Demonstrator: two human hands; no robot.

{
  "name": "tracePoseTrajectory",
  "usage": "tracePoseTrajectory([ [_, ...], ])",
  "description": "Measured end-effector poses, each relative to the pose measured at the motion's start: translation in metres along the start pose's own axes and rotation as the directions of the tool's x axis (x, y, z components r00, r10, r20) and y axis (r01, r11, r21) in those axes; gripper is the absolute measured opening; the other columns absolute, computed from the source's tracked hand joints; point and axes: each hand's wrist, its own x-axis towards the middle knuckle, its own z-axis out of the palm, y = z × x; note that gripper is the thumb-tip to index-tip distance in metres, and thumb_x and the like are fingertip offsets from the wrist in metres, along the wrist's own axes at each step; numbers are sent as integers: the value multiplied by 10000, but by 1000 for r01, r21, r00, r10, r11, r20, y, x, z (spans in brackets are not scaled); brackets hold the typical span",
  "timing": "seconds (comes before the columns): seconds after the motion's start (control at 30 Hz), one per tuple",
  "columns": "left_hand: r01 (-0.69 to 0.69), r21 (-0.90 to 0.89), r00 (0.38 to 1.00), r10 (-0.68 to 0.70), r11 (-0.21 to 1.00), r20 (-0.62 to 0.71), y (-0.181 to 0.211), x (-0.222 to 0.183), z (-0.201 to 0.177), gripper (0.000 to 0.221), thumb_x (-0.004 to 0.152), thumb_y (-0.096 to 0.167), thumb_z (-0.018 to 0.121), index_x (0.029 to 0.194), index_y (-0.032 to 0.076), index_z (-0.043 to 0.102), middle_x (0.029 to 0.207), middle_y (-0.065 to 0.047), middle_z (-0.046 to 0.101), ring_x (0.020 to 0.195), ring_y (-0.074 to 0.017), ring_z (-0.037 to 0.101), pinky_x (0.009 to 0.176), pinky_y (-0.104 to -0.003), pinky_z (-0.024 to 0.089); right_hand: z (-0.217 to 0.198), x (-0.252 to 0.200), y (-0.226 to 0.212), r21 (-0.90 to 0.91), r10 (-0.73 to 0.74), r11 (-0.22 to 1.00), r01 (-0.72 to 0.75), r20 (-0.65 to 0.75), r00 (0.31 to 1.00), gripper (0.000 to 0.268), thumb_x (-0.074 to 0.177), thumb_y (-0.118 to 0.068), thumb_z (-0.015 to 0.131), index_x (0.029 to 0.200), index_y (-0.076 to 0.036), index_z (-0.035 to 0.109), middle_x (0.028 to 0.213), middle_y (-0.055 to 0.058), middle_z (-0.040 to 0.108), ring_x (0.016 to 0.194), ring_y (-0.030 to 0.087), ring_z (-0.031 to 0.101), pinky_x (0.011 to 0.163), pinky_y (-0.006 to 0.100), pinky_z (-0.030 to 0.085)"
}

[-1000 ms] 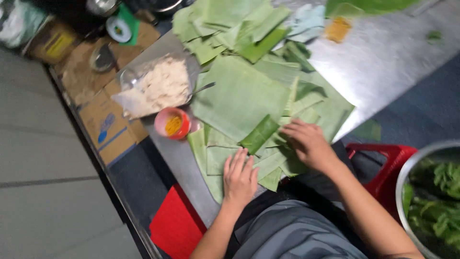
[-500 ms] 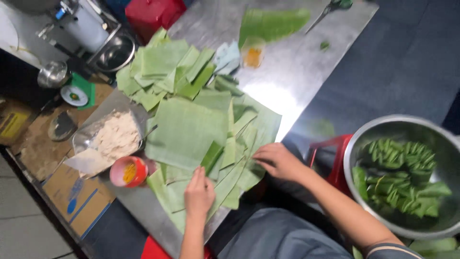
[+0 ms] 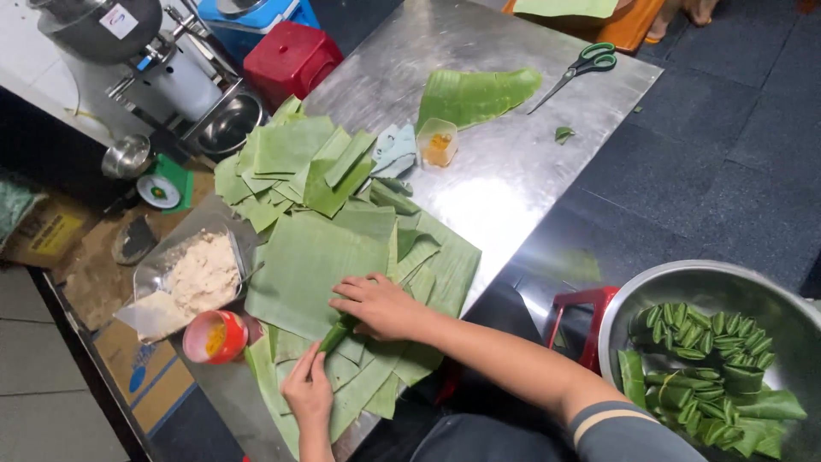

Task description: Wrapping meat filling into banana leaves to create food packets.

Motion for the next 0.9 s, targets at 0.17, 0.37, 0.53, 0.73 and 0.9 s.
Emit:
tracePoseTrajectory([
  [0.17, -41, 6, 999, 41, 999, -16, -12, -2, -6, 176, 914, -31, 687, 1058, -1, 784, 1061, -133, 776, 952, -227, 757, 916, -337, 601, 42, 23, 18, 101, -20, 995, 15, 50, 999, 440, 829, -382, 798, 1211, -185, 703, 1168, 25, 693, 1180, 250, 589, 868, 442, 383],
  [0.37, 57, -45, 998, -58, 997, -34, 9, 12, -16, 137, 908, -29, 669, 959, -5, 794, 948, -107, 784, 855, -206, 745, 824, -327, 597, 21, 19, 19, 271, -68, 962, 28, 141, 988, 318, 899, -466, 703, 925, -150, 728, 790, 40, 729, 787, 286, 645, 891, 423, 404],
  [0.53, 206, -118, 977, -212, 971, -37, -6, -2, 12, 121, 891, 5, 688, 906, 25, 806, 868, -71, 781, 806, -186, 714, 767, -315, 585, -30, 22, 29, 403, -15, 899, -172, 420, 907, 414, 860, -492, 733, 1033, -116, 756, 772, 70, 743, 659, 269, 644, 580, 400, 471],
  [0.73, -18, 104, 999, 21, 994, -31, 15, 4, 36, 78, 921, 110, 700, 863, 100, 751, 838, -39, 727, 764, -254, 677, 741, -381, 539, -43, 37, 29, 97, 168, 968, -233, 442, 881, 594, 817, -643, 713, 1078, -111, 751, 962, 86, 725, 976, 288, 679, 943, 505, 473],
  [0.9, -80, 138, 990, 94, 987, -101, 1, -6, 41, 59, 931, 59, 689, 916, 22, 732, 898, -125, 709, 782, -333, 630, 792, -428, 534, 19, 51, -14, 9, 161, 987, -163, 140, 977, 987, 881, -798, 55, 1563, -164, 382, 1681, 182, 223, 1553, 380, 172, 1173, 694, 142],
])
